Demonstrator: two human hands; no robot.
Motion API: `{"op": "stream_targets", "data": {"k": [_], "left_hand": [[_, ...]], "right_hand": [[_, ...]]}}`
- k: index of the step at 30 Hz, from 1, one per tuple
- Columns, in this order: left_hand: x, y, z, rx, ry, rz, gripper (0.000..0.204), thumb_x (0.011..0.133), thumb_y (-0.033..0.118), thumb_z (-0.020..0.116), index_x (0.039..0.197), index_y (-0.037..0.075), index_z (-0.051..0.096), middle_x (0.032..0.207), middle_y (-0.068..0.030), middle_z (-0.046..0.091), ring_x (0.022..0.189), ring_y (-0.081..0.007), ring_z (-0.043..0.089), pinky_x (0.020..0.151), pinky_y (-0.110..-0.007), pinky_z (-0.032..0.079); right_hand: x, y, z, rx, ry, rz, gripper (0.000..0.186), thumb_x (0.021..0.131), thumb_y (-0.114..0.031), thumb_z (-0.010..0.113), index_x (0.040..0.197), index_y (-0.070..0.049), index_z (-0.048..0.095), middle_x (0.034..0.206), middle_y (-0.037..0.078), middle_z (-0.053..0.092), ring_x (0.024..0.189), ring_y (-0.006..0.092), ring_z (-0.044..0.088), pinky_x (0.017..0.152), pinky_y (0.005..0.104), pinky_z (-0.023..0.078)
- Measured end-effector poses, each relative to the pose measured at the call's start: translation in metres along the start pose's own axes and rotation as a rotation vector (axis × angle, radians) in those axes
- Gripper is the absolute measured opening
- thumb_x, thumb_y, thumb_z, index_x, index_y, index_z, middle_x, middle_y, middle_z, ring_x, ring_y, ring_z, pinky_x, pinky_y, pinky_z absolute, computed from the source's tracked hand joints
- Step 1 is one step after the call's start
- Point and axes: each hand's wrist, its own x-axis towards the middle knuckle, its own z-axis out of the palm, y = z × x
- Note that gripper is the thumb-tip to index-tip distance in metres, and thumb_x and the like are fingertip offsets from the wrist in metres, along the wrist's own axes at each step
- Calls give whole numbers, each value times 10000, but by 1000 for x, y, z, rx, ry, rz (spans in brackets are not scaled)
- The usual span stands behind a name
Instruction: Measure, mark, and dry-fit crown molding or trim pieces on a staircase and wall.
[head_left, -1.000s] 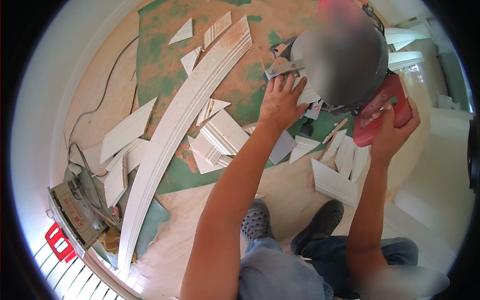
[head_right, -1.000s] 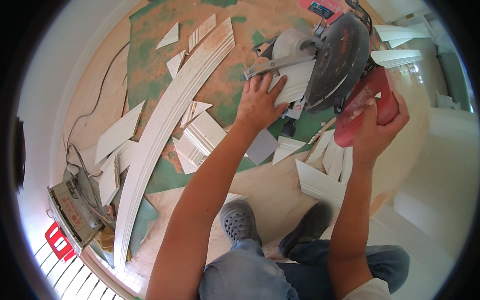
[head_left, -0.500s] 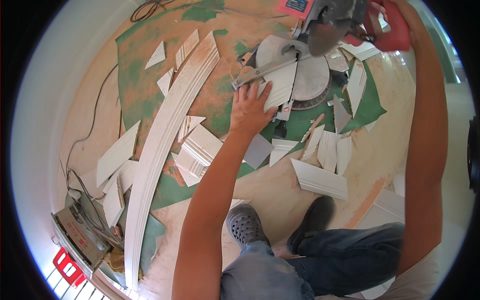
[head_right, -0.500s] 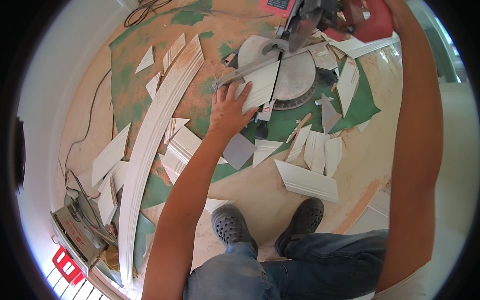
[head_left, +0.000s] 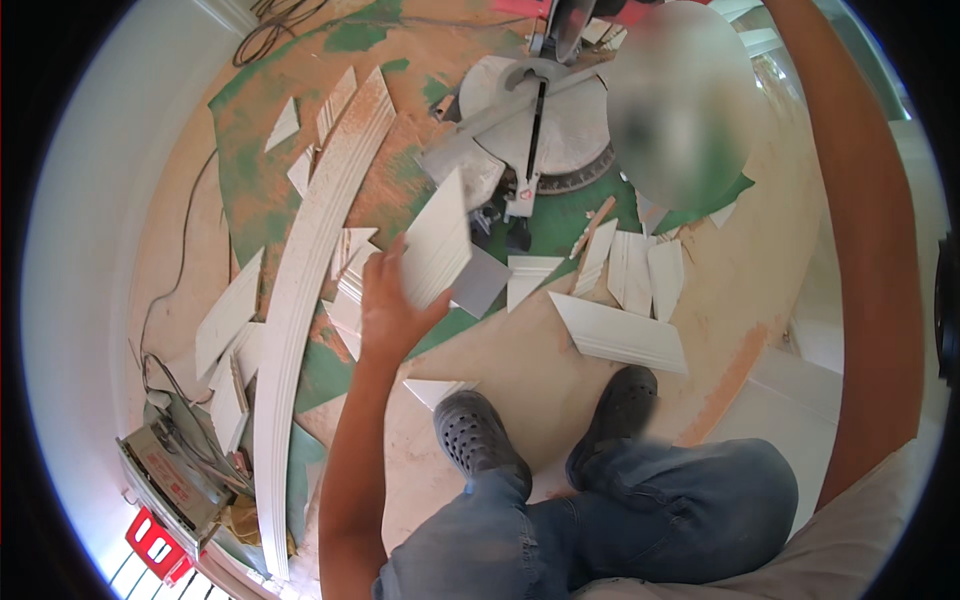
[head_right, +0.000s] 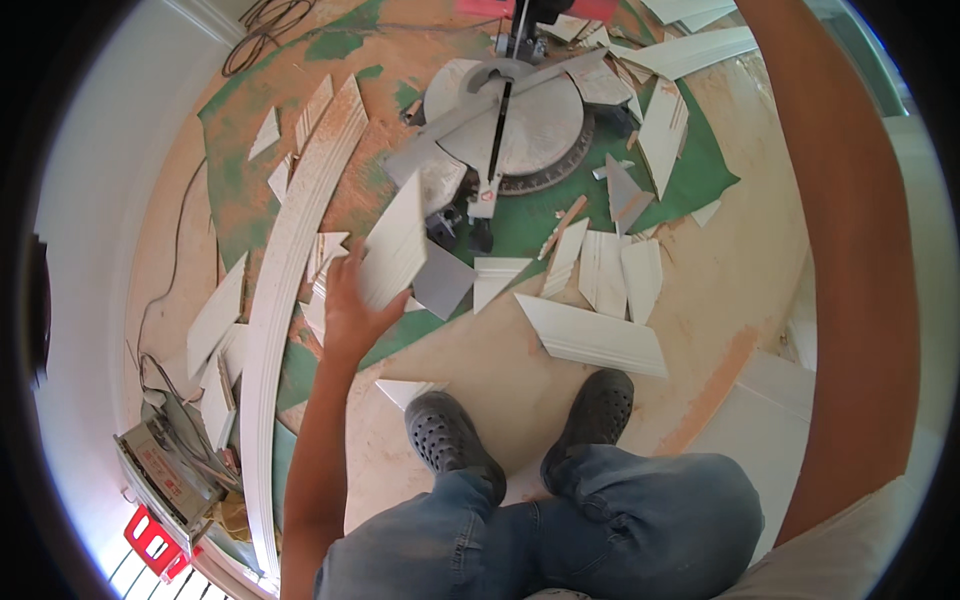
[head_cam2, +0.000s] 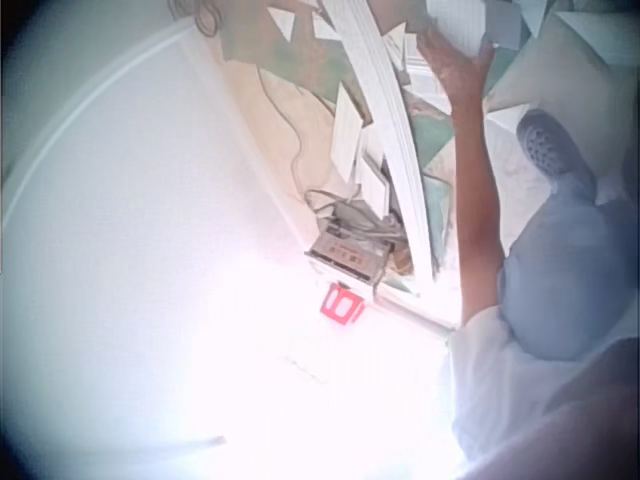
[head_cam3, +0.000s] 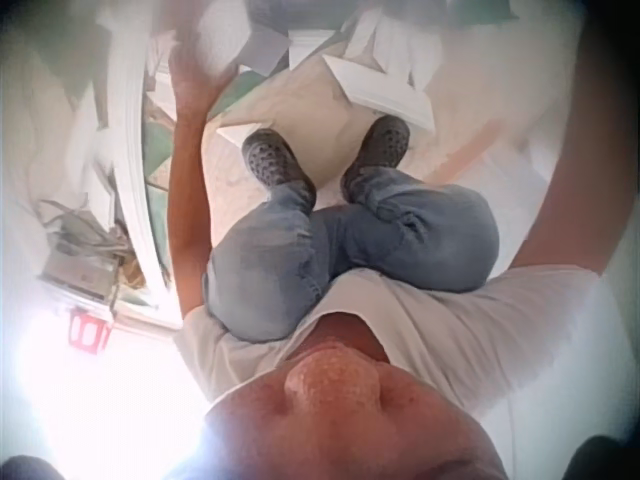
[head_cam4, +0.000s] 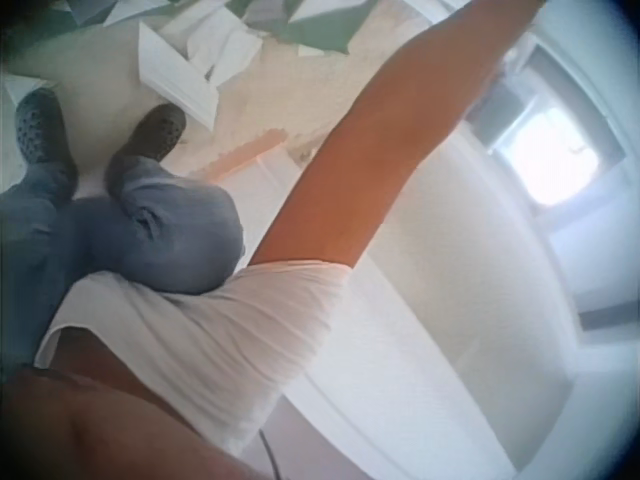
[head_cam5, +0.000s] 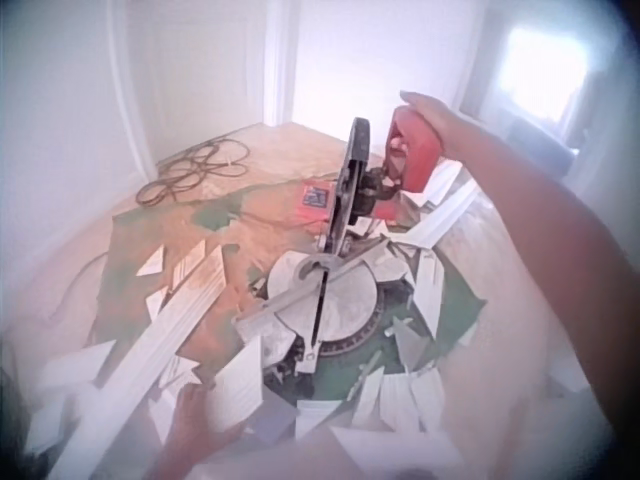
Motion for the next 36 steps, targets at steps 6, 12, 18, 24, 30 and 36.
{"op": "stream_targets", "data": {"k": [6, 12, 18, 24, 30, 36], "left_hand": [[-96, -12, -3, -883, -240, -428, 1077, 676, 339, 940, 1549, 4, 407, 1171, -125, 587, 1124, -275, 599, 1024, -433, 490], [-126, 18, 30, -1646, -288, -771, 953, 792, 255, 901, 1546, 18, 370, 1213, -58, 634, 1143, -197, 631, 1046, -358, 509], [-128, 25, 53, -1474, -445, -797, 802, 804, -27, 792, 1484, 93, 385, 1282, -66, 637, 1174, -190, 635, 1023, -335, 511], [-124, 37, 49, -1354, -488, -628, 795, 812, -24, 798, 1471, 85, 367, 1292, -75, 635, 1168, -186, 630, 1017, -353, 513], [-115, 54, 20, -1234, -571, -589, 741, 860, 53, 814, 1457, 40, 374, 1304, -101, 629, 1193, -182, 620, 1055, -351, 485], [-118, 68, 18, -1065, -557, -434, 535, 1016, 241, 696, 1439, 26, 451, 1238, -95, 648, 1122, -165, 630, 1002, -322, 492]], "right_hand": [[-216, 82, 54, -706, 643, 10, 317, 1104, -312, 505, 1099, -51, 685, 975, 74, 708, 853, 160, 690, 791, 334, 543], [-491, 168, 203, -662, -252, 405, 448, 905, -220, 754, 1299, -43, 634, 1247, 140, 664, 1146, 342, 622, 1024, 436, 487], [-488, 151, 233, -892, -380, 267, 719, 782, -230, 845, 1400, -13, 548, 1396, 179, 552, 1301, 384, 504, 1076, 448, 443], [-478, 156, 206, -620, -421, 428, 514, 875, -172, 781, 1345, -50, 611, 1271, 186, 664, 1154, 396, 637, 951, 437, 522], [-421, 69, 201, -283, -429, 488, 518, 962, -124, 688, 1460, -69, 555, 1357, 187, 666, 1199, 362, 665, 1024, 407, 515], [-414, 46, 225, -167, -462, 455, 544, 1001, -156, 651, 1529, -149, 519, 1374, 189, 662, 1198, 369, 670, 1037, 397, 509]]}}
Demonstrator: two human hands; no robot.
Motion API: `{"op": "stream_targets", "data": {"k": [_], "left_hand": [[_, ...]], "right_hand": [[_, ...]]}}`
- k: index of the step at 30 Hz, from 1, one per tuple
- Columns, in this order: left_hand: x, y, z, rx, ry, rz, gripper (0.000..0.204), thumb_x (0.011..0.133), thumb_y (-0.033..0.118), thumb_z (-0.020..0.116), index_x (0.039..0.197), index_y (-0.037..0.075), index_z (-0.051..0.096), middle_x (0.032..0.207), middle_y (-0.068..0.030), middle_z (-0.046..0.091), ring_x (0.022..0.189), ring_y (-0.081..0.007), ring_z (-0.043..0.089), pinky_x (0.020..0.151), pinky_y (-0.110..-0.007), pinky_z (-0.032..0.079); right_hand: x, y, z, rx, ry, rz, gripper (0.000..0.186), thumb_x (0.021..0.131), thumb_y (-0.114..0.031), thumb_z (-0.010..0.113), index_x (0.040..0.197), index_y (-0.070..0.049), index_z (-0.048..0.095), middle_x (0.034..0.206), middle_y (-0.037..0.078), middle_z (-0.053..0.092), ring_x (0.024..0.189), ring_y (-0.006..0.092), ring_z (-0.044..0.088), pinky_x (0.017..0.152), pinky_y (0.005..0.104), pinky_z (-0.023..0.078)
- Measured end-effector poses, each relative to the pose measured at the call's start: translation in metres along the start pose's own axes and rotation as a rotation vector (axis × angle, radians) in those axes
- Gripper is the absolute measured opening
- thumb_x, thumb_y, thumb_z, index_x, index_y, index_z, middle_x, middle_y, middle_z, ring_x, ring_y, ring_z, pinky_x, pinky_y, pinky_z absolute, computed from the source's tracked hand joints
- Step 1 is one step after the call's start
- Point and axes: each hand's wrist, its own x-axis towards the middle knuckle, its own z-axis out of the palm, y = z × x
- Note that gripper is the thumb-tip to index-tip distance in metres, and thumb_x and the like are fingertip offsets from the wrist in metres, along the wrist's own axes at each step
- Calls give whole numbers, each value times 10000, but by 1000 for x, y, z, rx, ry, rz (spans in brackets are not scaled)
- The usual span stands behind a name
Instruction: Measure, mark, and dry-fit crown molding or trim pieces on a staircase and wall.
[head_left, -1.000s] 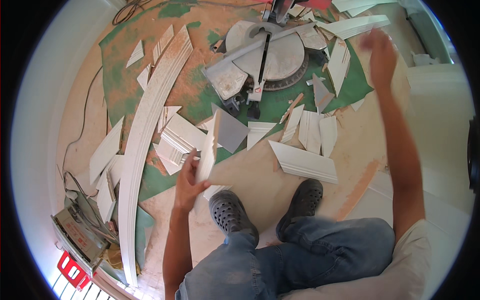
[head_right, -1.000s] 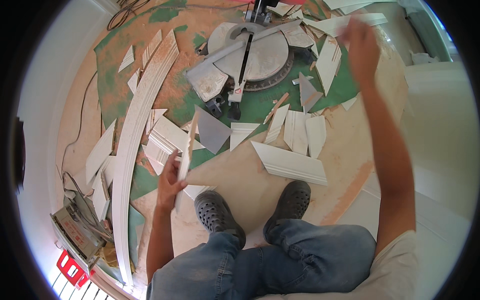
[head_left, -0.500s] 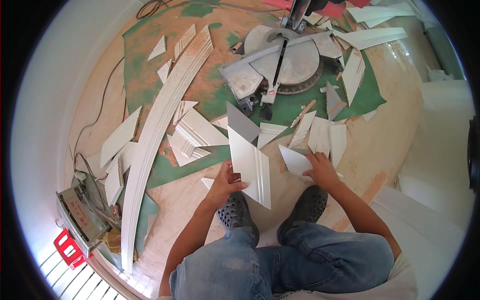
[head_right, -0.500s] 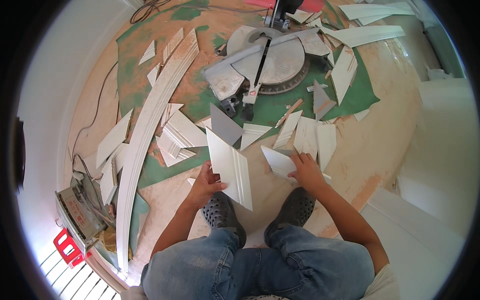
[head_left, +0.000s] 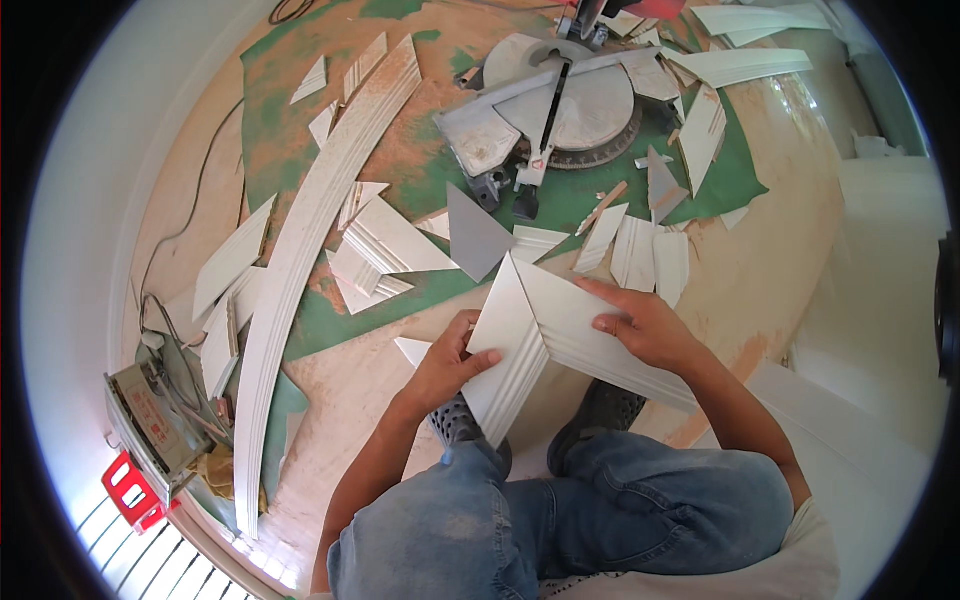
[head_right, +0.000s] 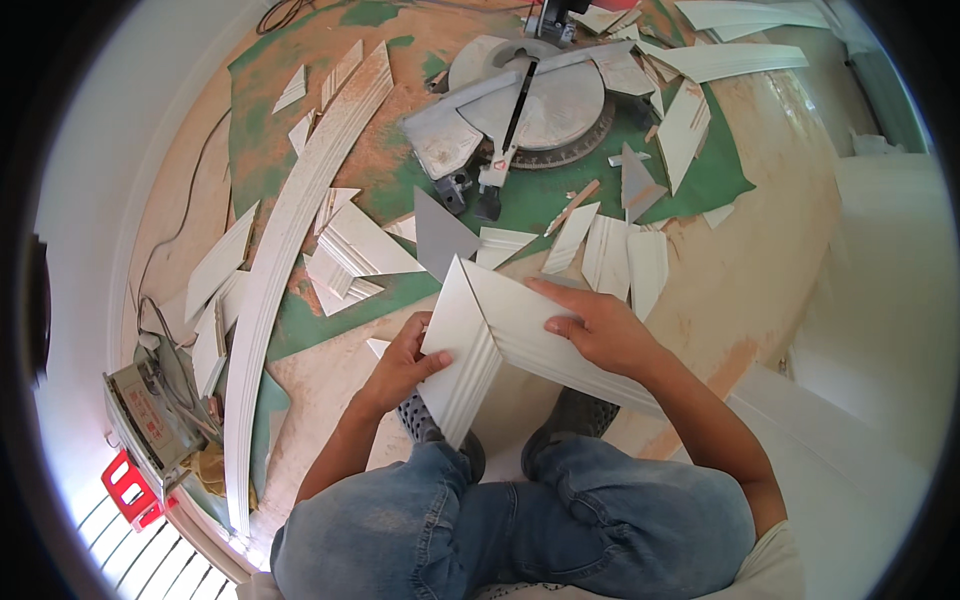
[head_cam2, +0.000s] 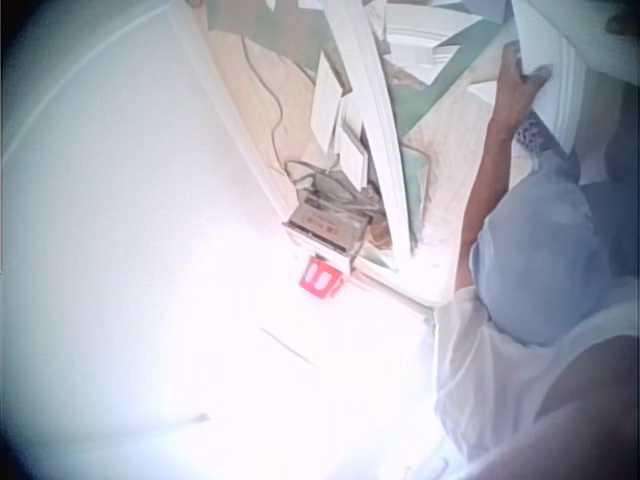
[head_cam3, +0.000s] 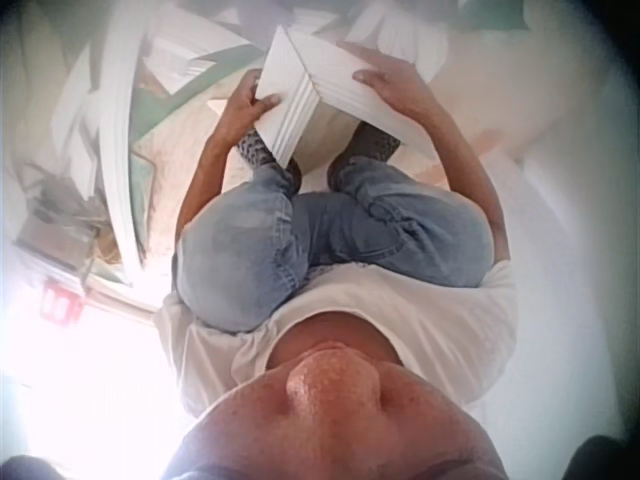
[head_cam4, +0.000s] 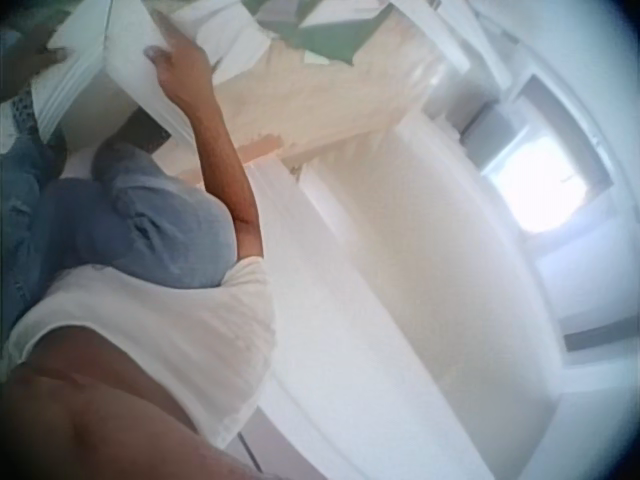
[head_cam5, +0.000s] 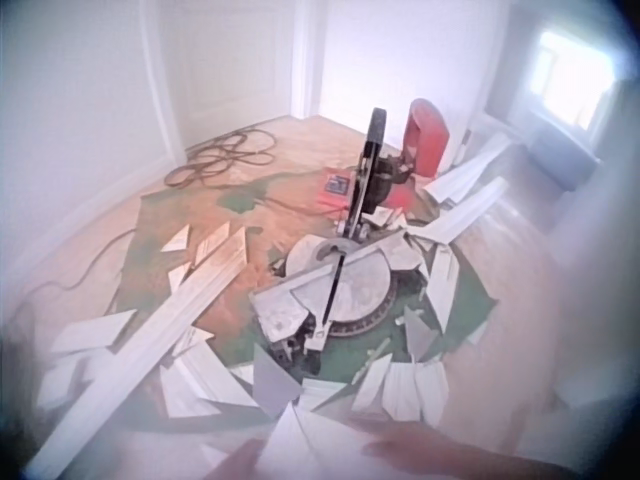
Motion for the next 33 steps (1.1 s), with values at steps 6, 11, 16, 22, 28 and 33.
{"op": "stream_targets", "data": {"k": [6, 11, 16, 22, 28, 33], "left_hand": [[5, 30, -4, 273, -59, -221, 531, 1080, 371, 568, 1500, 58, 481, 1253, -114, 647, 1090, -197, 621, 992, -321, 479], [24, 45, 1, 316, -68, 17, 698, 1049, 276, 631, 1638, 106, 297, 1437, -153, 573, 1256, -224, 580, 1083, -347, 439], [34, 56, 4, 277, -47, 190, 863, 1004, 159, 695, 1686, 119, 167, 1547, -159, 482, 1382, -214, 504, 1152, -353, 384], [32, 61, 12, -44, -109, 77, 809, 1001, 131, 690, 1668, 107, 233, 1574, -141, 458, 1424, -228, 466, 1180, -362, 356], [34, 56, 15, -80, -45, 174, 823, 975, 109, 713, 1658, 89, 254, 1492, -114, 527, 1278, -192, 572, 1111, -349, 435], [33, 60, 15, -94, -46, 112, 821, 974, 99, 709, 1658, 90, 255, 1475, -115, 540, 1273, -191, 574, 1102, -342, 437]], "right_hand": [[-10, 6, 0, -20, -42, -7, 540, 1011, -177, 645, 1536, -190, 519, 1364, 180, 671, 1206, 372, 668, 1037, 399, 510], [-10, 0, 0, 8, -74, 6, 545, 1014, -180, 642, 1543, -184, 510, 1356, 193, 671, 1202, 374, 672, 1030, 403, 515], [-9, -10, -2, -2, -37, -24, 553, 1014, -173, 637, 1549, -174, 500, 1333, 213, 676, 1182, 377, 679, 1015, 404, 520], [-11, -12, -5, -19, -23, -43, 553, 1011, -149, 627, 1548, -159, 497, 1327, 225, 674, 1172, 400, 674, 1011, 410, 519], [-11, -9, -2, 0, -11, -56, 555, 1009, -147, 626, 1549, -162, 496, 1323, 228, 675, 1173, 402, 673, 1016, 415, 518], [-11, -11, -1, -11, -11, -49, 555, 1011, -142, 621, 1550, -162, 494, 1320, 227, 676, 1189, 396, 671, 1025, 411, 516]]}}
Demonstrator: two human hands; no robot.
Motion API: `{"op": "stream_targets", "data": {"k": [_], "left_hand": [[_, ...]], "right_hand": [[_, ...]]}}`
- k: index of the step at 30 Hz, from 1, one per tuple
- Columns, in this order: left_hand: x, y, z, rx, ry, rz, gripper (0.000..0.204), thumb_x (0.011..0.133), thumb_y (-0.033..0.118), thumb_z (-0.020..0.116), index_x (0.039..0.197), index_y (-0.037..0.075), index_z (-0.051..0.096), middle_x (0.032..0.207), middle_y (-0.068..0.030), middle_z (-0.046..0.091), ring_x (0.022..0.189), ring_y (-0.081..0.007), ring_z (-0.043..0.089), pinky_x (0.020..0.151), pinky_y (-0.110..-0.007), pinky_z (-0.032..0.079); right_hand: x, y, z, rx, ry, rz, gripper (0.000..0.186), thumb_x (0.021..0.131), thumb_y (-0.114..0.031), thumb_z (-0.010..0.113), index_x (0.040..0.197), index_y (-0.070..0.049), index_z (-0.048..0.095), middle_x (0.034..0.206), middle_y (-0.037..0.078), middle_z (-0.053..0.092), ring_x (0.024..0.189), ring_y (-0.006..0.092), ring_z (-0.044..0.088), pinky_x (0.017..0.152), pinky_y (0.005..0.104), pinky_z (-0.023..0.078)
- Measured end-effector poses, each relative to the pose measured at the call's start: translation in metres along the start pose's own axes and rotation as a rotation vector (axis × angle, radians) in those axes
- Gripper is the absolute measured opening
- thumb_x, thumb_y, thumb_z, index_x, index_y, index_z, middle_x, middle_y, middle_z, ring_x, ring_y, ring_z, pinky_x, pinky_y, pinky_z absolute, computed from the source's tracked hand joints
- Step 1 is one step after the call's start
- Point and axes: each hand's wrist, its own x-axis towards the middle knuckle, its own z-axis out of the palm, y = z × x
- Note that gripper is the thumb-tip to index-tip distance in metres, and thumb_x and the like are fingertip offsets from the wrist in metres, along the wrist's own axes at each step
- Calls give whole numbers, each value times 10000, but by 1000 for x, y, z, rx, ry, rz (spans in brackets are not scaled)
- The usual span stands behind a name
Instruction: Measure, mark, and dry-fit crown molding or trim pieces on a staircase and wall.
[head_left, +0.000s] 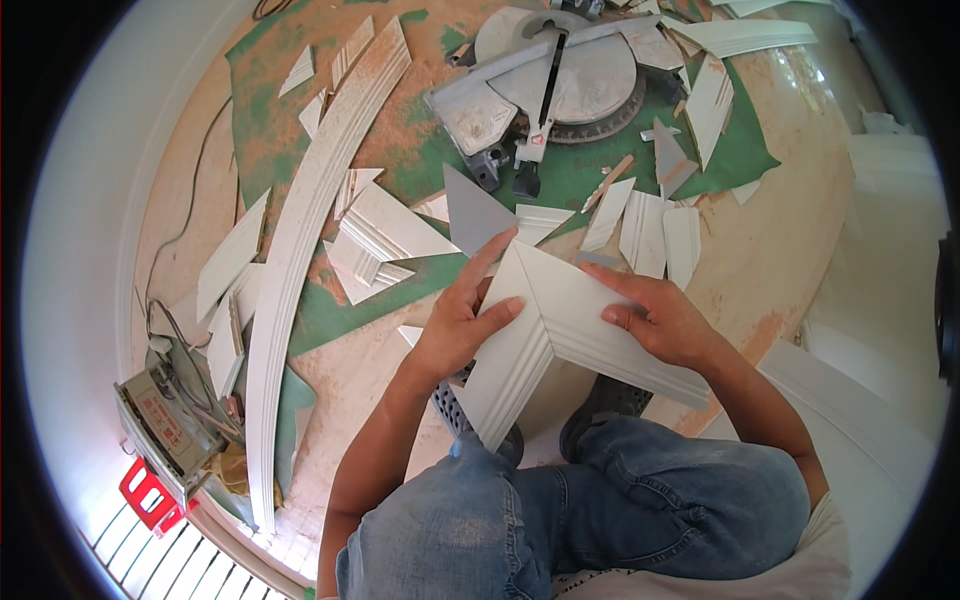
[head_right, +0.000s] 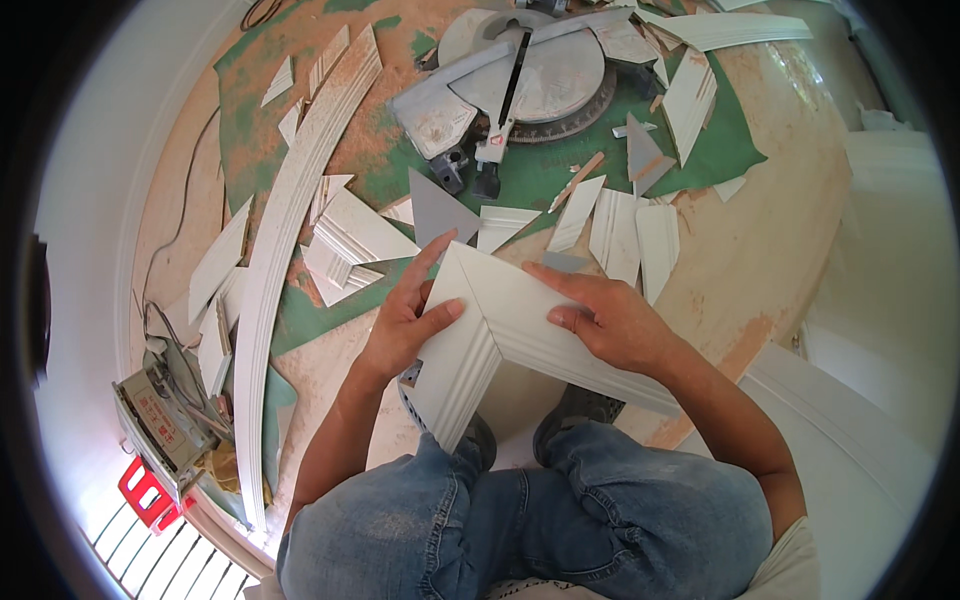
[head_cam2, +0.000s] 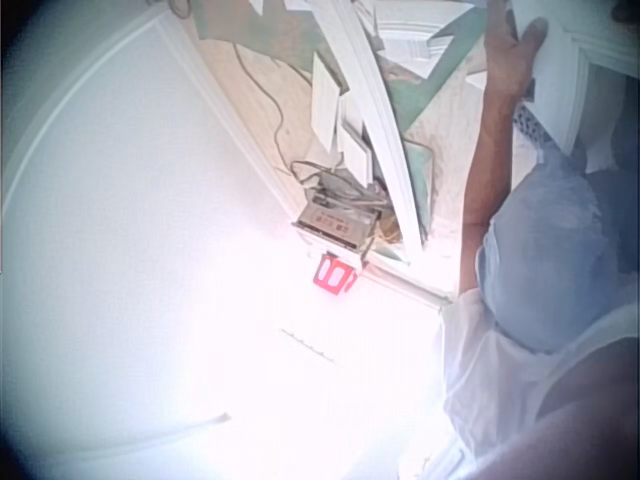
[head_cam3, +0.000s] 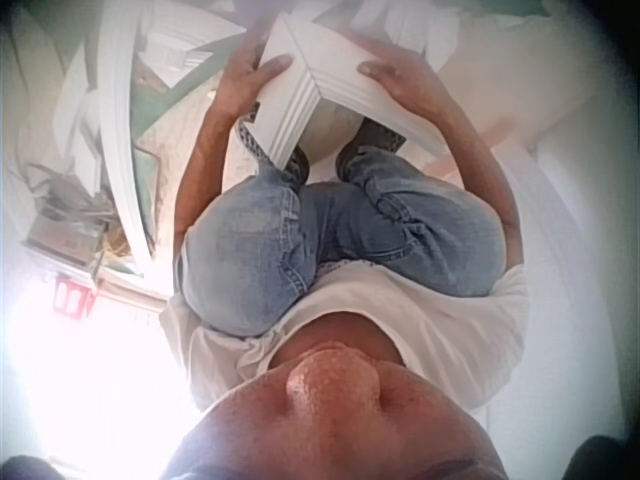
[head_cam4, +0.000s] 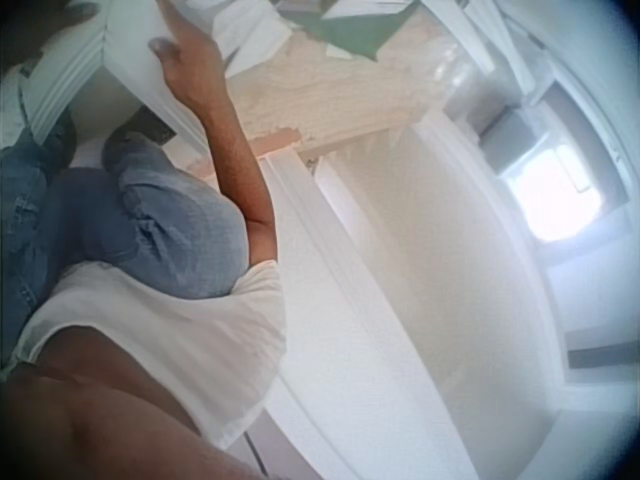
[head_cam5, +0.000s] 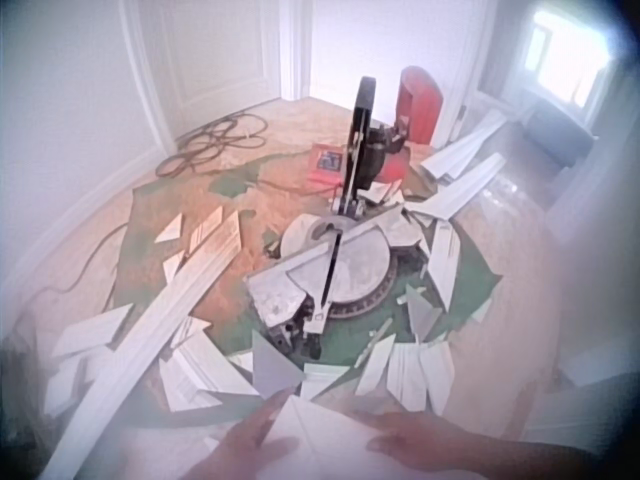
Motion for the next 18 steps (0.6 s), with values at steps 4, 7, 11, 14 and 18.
{"op": "stream_targets", "data": {"k": [4, 7, 11, 14, 18], "left_hand": [[-3, -2, 2, 1, 12, 41, 811, 975, 95, 705, 1656, 88, 263, 1463, -114, 551, 1280, -190, 571, 1100, -340, 437], [-3, -3, 2, 2, 15, -2, 804, 974, 91, 705, 1653, 86, 274, 1456, -113, 558, 1291, -192, 565, 1106, -341, 431], [-6, -10, 3, 20, 41, 50, 793, 978, 89, 699, 1651, 88, 280, 1441, -117, 573, 1272, -185, 573, 1095, -340, 439], [-5, -7, 2, 31, 48, 9, 792, 982, 87, 693, 1654, 99, 275, 1408, -118, 603, 1238, -177, 589, 1076, -335, 453], [-4, -9, 4, 25, 39, -5, 772, 1002, 109, 673, 1658, 106, 265, 1407, -121, 608, 1227, -169, 594, 1055, -319, 463]], "right_hand": [[1, 0, 0, 7, -13, -10, 554, 1009, -145, 623, 1548, -161, 497, 1325, 224, 675, 1193, 392, 672, 1021, 412, 519], [0, 2, 0, -9, -7, -16, 554, 1006, -148, 626, 1545, -165, 501, 1307, 226, 683, 1173, 397, 679, 1008, 413, 525], [0, 0, 1, -16, -26, -4, 554, 1002, -150, 628, 1543, -163, 505, 1284, 231, 690, 1150, 403, 686, 995, 416, 528], [1, -2, 0, -27, -17, 2, 554, 999, -150, 629, 1539, -164, 509, 1258, 235, 699, 1128, 409, 690, 982, 422, 529], [3, -2, -2, -10, -57, 65, 552, 1002, -130, 631, 1540, -164, 511, 1318, 209, 683, 1171, 363, 681, 1009, 408, 518]]}}
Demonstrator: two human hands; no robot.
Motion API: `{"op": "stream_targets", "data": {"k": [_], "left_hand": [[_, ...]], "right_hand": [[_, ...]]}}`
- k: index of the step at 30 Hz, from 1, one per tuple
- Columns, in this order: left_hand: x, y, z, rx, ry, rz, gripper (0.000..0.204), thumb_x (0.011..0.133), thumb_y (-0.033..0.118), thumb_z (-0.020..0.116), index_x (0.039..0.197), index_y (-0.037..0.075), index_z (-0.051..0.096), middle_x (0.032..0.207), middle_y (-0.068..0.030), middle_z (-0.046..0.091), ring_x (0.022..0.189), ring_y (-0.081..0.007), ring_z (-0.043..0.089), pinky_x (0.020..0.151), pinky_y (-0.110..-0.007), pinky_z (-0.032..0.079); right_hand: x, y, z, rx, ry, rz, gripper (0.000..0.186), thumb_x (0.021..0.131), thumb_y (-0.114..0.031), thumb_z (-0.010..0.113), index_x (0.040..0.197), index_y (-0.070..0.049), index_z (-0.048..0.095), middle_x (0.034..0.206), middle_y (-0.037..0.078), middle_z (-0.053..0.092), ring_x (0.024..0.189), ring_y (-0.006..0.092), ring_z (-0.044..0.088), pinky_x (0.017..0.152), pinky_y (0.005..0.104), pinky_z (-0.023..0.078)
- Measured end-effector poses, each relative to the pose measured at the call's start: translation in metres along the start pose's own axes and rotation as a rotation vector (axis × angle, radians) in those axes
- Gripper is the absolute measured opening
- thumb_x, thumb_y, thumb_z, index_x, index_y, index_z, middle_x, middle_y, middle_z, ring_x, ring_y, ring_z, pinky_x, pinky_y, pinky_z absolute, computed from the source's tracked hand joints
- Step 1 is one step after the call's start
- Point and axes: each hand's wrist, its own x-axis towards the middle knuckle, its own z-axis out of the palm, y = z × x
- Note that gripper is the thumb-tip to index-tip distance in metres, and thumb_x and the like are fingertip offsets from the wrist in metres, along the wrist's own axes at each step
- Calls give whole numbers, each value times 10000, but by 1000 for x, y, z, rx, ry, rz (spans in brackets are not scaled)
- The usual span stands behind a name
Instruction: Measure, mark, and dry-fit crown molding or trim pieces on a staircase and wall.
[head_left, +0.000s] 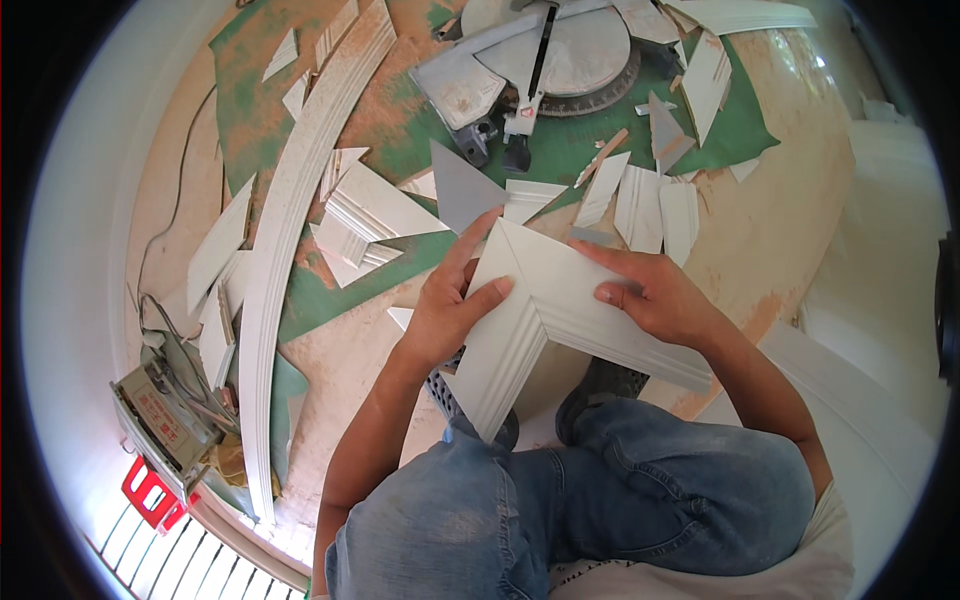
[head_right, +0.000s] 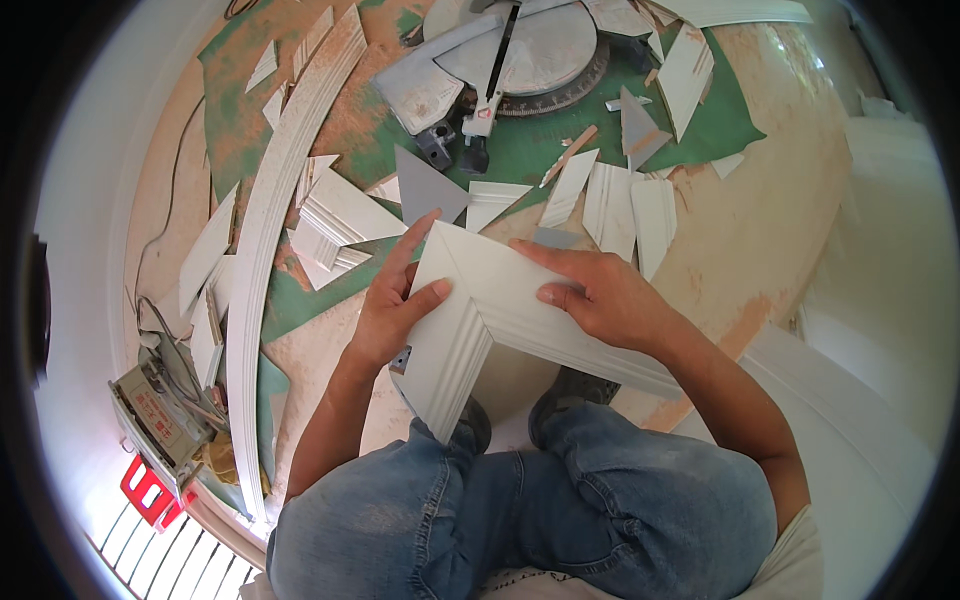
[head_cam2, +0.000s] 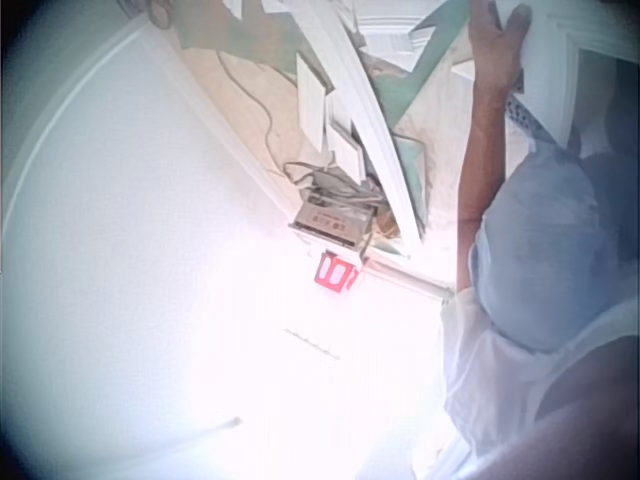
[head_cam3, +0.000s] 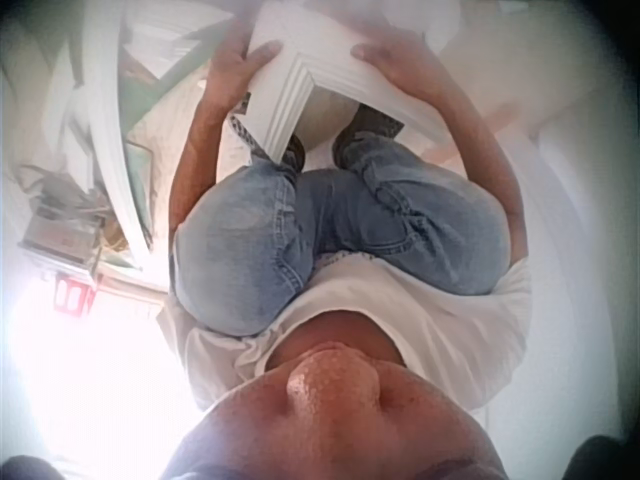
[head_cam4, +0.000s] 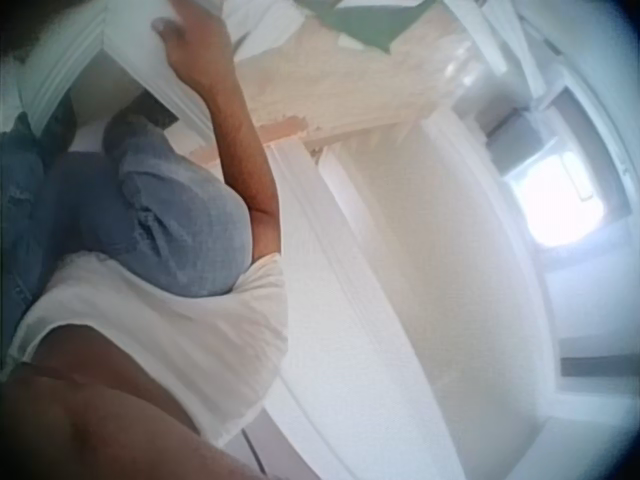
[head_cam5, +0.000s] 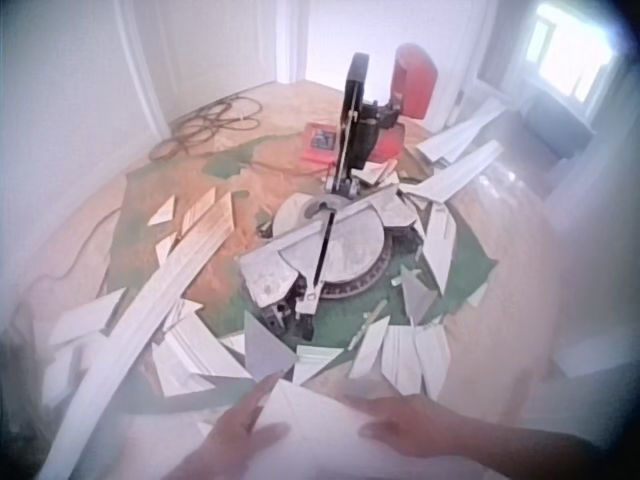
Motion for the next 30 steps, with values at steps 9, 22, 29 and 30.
{"op": "stream_targets", "data": {"k": [9, 22, 29, 30], "left_hand": [[3, 0, 4, 37, 44, -21, 766, 994, 174, 706, 1631, 94, 289, 1306, -165, 677, 1155, -185, 648, 987, -326, 510], [10, 12, 10, 58, 103, -75, 735, 952, 191, 768, 1540, 84, 341, 1076, -177, 739, 911, -183, 729, 784, -307, 572], [18, 15, 11, 65, 127, -113, 684, 954, 193, 768, 1515, 74, 394, 1025, -173, 748, 841, -173, 740, 722, -290, 578], [19, 12, 11, 45, 130, -107, 675, 956, 185, 766, 1513, 73, 401, 1015, -171, 751, 832, -167, 741, 715, -285, 578]], "right_hand": [[2, 7, 2, 11, 26, -41, 541, 995, -154, 631, 1526, -157, 526, 1228, 238, 708, 1093, 408, 698, 967, 421, 531], [0, 7, 6, 0, 41, -26, 553, 994, -171, 642, 1533, -176, 520, 1202, 238, 719, 1066, 412, 706, 960, 424, 534], [3, 7, 5, 32, 46, 0, 555, 994, -169, 642, 1535, -179, 518, 1209, 233, 721, 1081, 392, 713, 967, 413, 537], [3, 6, 5, 41, 43, 24, 555, 994, -167, 640, 1536, -184, 518, 1210, 232, 722, 1083, 391, 713, 971, 412, 535]]}}
